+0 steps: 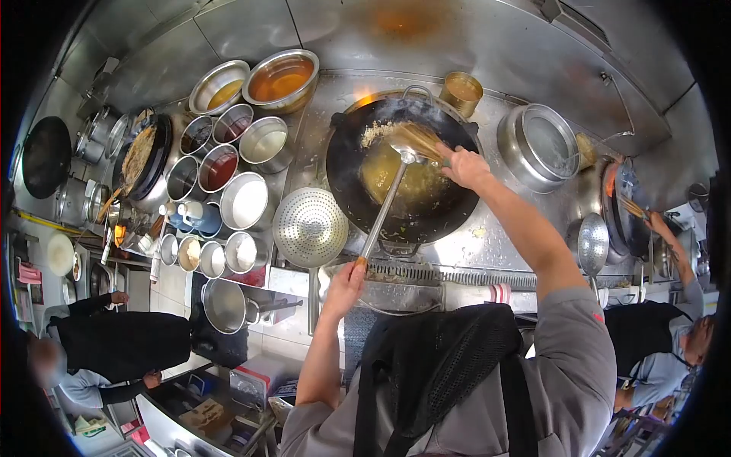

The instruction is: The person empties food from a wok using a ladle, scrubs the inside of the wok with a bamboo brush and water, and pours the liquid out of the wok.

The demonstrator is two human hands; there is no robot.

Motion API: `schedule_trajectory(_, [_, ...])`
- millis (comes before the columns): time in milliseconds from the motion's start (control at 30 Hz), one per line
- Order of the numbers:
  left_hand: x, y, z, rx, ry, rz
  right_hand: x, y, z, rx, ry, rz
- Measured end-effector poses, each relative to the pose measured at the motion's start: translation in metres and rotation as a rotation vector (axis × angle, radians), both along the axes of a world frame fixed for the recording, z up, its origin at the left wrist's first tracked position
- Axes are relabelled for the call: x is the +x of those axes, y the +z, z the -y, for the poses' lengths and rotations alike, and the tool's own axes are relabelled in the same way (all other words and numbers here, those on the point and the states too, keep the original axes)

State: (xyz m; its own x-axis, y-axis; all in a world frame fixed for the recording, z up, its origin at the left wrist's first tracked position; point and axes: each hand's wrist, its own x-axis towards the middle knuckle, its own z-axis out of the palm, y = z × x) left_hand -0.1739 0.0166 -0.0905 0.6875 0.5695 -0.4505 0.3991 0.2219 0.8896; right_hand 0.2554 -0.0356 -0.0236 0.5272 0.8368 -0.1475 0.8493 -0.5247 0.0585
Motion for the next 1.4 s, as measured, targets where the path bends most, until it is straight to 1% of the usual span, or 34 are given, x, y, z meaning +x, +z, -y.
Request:
schedule_trajectory(33, [-0.003, -0.004, -0.001, 0.002, 0.009, -0.020, 0.012, -0.009, -0.006, -0.105, -0.010, 0.038])
schedule_trajectory(67, [-0.004, -0.008, -0.001, 0.086, 0.005, -0.028, 0.027, -0.014, -0.013, -0.208, -0.017, 0.081])
schedule_trajectory(100, [-0.007, -0.011, -0.001, 0.169, 0.001, -0.039, 0.036, -0.006, -0.014, -0.221, -0.032, 0.022])
schedule_trajectory(200, [-0.009, -0.011, -0.001, 0.438, -0.002, -0.057, 0.010, 0.023, 0.001, 0.212, -0.095, -0.055])
schedule_trajectory(233, [-0.008, -0.010, 0.001, 0.528, 0.000, -0.058, -0.009, 0.029, 0.005, 0.283, -0.125, -0.110])
schedule_trajectory(267, [-0.007, -0.009, 0.003, 0.557, -0.001, -0.087, -0.013, 0.010, 0.008, 0.268, -0.077, -0.080])
schedule_trajectory(333, [-0.007, 0.006, 0.009, 0.620, -0.010, -0.152, -0.016, -0.004, 0.008, 0.012, -0.027, -0.043])
schedule_trajectory(433, [-0.011, 0.038, 0.022, 0.911, 0.003, -0.252, 0.011, 0.012, 0.014, -0.065, -0.094, -0.021])
schedule_trajectory(533, [-0.009, 0.054, 0.023, 1.203, -0.036, -0.360, 0.015, 0.027, 0.031, 0.141, -0.183, -0.068])
schedule_trajectory(567, [-0.008, 0.056, 0.021, 1.244, -0.024, -0.331, 0.017, 0.035, 0.036, 0.198, -0.212, -0.152])
schedule_trajectory(667, [-0.017, 0.005, 0.001, 0.591, 0.034, -0.026, 0.025, 0.038, 0.048, 0.335, -0.221, -0.202])
schedule_trajectory(800, [-0.014, 0.019, 0.006, -0.202, 0.146, -0.019, 0.011, 0.047, 0.060, 0.558, -0.325, -0.306])
schedule_trajectory(833, [-0.011, 0.022, 0.012, -0.090, 0.144, 0.013, 0.007, 0.041, 0.059, 0.628, -0.359, -0.340])
schedule_trajectory(867, [-0.008, 0.017, 0.016, -0.103, 0.112, 0.040, 0.003, 0.032, 0.058, 0.695, -0.394, -0.373])
schedule_trajectory(900, [-0.005, 0.009, 0.019, -0.118, 0.083, 0.068, -0.002, 0.017, 0.053, 0.699, -0.434, -0.394])
schedule_trajectory(933, [-0.002, 0.005, 0.023, -0.132, 0.057, 0.096, -0.003, -0.018, 0.051, 0.781, -0.219, -0.221])
schedule_trajectory(967, [0.002, 0.015, 0.029, -0.156, 0.053, 0.084, -0.009, -0.014, 0.050, 0.491, -0.164, -0.228])
schedule_trajectory(1000, [0.003, 0.012, 0.032, -0.127, 0.056, 0.092, -0.015, -0.010, 0.048, 0.203, -0.107, -0.232])
schedule_trajectory(1067, [0.001, 0.003, 0.034, -0.070, 0.064, 0.106, 0.003, -0.021, 0.032, -0.039, -0.135, -0.128])
schedule_trajectory(1100, [0.001, 0.009, 0.034, -0.044, 0.053, 0.099, 0.000, -0.016, 0.025, -0.165, -0.143, -0.076])
schedule_trajectory(1167, [0.000, 0.017, 0.036, -0.027, 0.059, 0.042, -0.009, -0.009, 0.028, 0.078, -0.236, -0.137])
schedule_trajectory(1200, [0.002, 0.020, 0.036, -0.018, 0.065, 0.018, -0.018, 0.003, 0.030, 0.200, -0.279, -0.164])
schedule_trajectory(1233, [0.003, 0.023, 0.037, -0.011, 0.059, 0.016, -0.034, 0.009, 0.032, 0.333, -0.333, -0.151])
schedule_trajectory(1333, [0.003, 0.008, 0.042, -0.010, 0.094, 0.064, -0.051, 0.005, 0.041, 0.120, -0.061, -0.157])
schedule_trajectory(1367, [0.002, 0.000, 0.043, 0.084, 0.092, 0.060, -0.042, -0.011, 0.037, 0.038, -0.107, -0.148])
schedule_trajectory(1400, [0.002, -0.010, 0.042, 0.180, 0.090, 0.058, -0.033, -0.008, 0.038, 0.031, -0.143, -0.169])
